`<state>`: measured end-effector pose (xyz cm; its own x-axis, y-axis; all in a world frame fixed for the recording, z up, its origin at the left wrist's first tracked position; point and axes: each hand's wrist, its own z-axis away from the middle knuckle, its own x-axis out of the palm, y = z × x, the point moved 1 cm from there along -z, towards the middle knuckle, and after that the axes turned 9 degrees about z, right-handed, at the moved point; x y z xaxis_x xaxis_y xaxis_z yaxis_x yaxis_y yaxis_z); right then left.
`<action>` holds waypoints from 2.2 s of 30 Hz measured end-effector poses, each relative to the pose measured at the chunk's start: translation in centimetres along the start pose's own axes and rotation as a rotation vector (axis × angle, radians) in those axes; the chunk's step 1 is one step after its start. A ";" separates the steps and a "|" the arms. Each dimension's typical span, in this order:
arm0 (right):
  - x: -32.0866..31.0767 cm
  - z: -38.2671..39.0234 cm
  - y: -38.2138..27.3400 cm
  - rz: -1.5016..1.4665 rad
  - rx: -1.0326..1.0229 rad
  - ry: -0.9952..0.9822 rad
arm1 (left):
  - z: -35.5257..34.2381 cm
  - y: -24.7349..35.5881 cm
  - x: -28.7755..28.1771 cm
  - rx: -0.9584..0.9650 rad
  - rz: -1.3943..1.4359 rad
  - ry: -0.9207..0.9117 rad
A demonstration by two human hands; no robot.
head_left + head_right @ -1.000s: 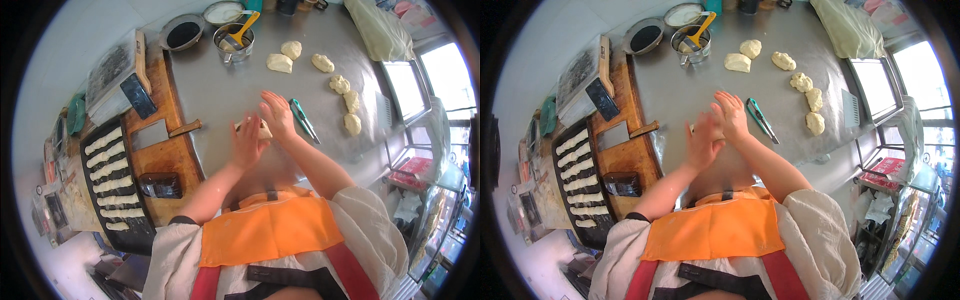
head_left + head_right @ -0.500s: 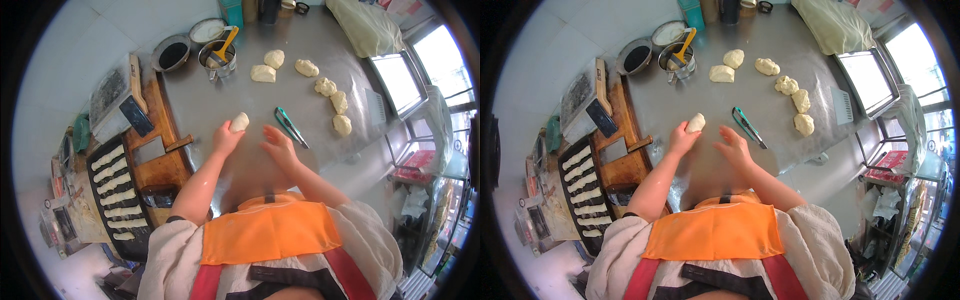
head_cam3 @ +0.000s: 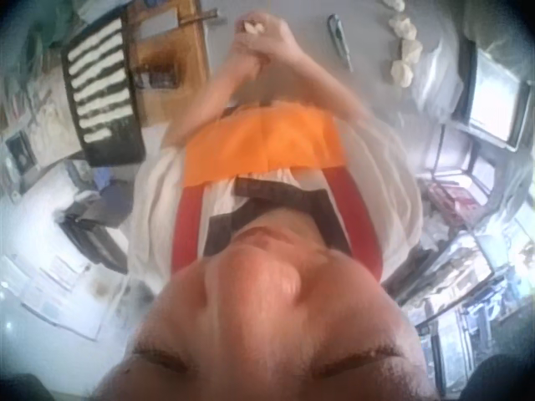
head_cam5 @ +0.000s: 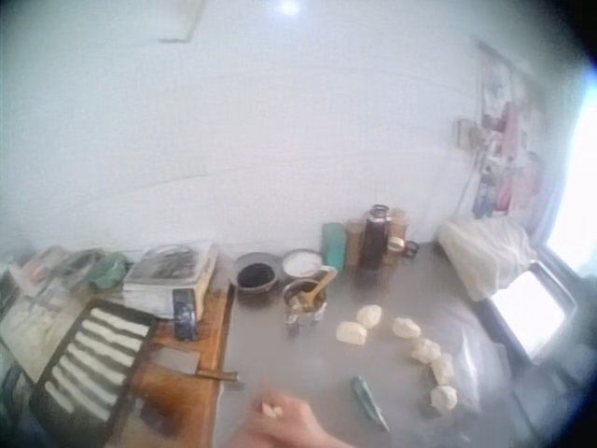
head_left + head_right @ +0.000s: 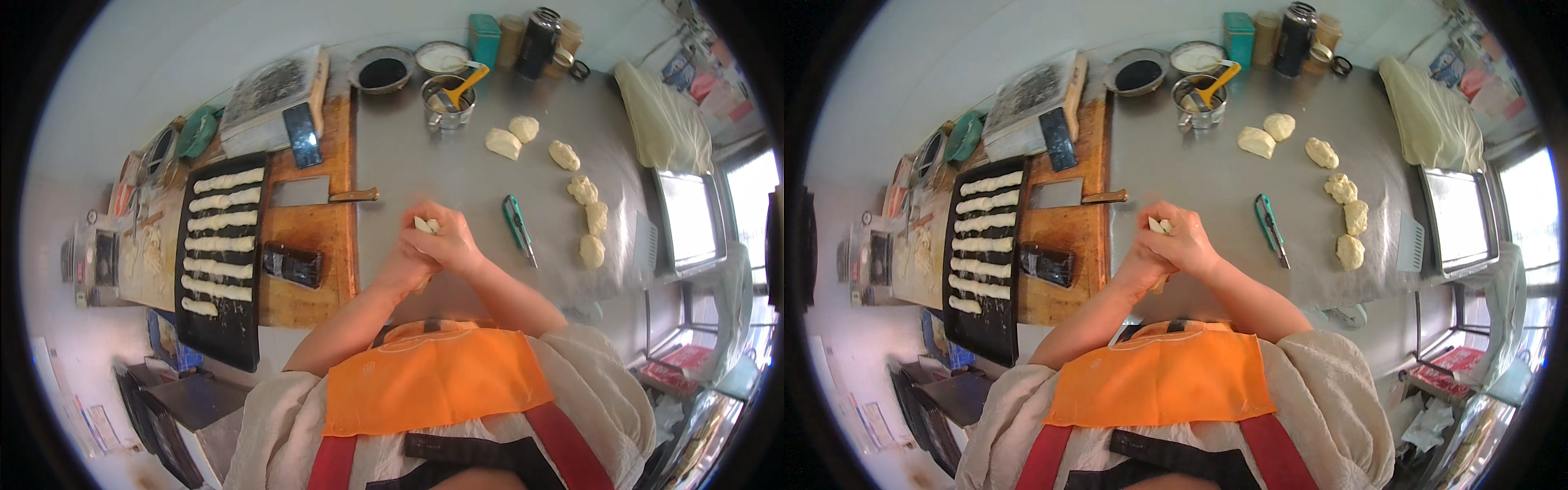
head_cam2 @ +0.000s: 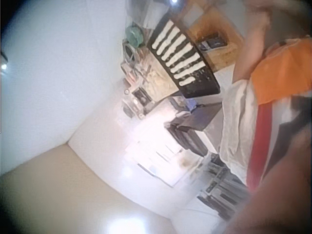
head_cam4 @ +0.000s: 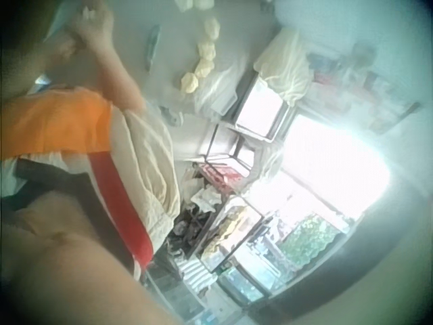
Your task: The person flattens pieces of dough by hand, applies a filling using a scraper, rolls the dough into cylindrical shapes, and places them onto a baking tray.
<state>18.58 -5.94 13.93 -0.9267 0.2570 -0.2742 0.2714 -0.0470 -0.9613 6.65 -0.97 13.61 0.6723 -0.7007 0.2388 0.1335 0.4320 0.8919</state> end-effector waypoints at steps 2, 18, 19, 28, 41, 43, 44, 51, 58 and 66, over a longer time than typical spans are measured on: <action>1.3 -0.1 -0.9 -0.161 0.053 -0.026 | 1.9 0.6 -1.0 -0.028 0.092 0.017; 15.9 2.9 -9.5 -0.218 -0.063 -0.221 | 13.8 0.5 -15.2 -0.231 0.337 -0.312; 16.7 3.0 -9.7 -0.204 -0.061 -0.155 | 13.9 0.2 -15.7 -0.277 0.319 -0.319; 21.7 3.5 -8.4 -0.548 0.138 -0.059 | 17.4 -3.8 -18.6 -0.051 0.266 -0.257; 20.1 5.0 -6.3 -0.801 0.439 0.198 | 16.9 -3.6 -15.5 0.290 -0.699 -0.004; 19.4 4.9 -5.9 -0.826 0.422 0.231 | 16.6 -3.0 -14.6 0.302 -0.280 -0.056; 19.0 4.8 -5.8 -0.834 0.429 0.201 | 16.3 -2.7 -14.3 0.272 -0.069 -0.125; 13.0 3.9 -6.0 -0.882 0.226 0.023 | 13.4 -0.7 -12.2 -0.166 -0.037 -0.218; 9.3 3.1 -6.0 -0.682 0.090 -0.054 | 9.3 1.0 -8.2 -0.170 0.101 -0.216; 8.6 4.8 -3.8 -0.626 0.348 0.149 | 7.0 -0.4 -5.8 0.107 -0.282 -0.054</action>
<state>8.32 -8.16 15.04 -0.8293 0.4635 0.3122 -0.4188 -0.1457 -0.8963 -2.42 -1.07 14.51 0.5795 -0.8149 -0.0063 0.2297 0.1559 0.9607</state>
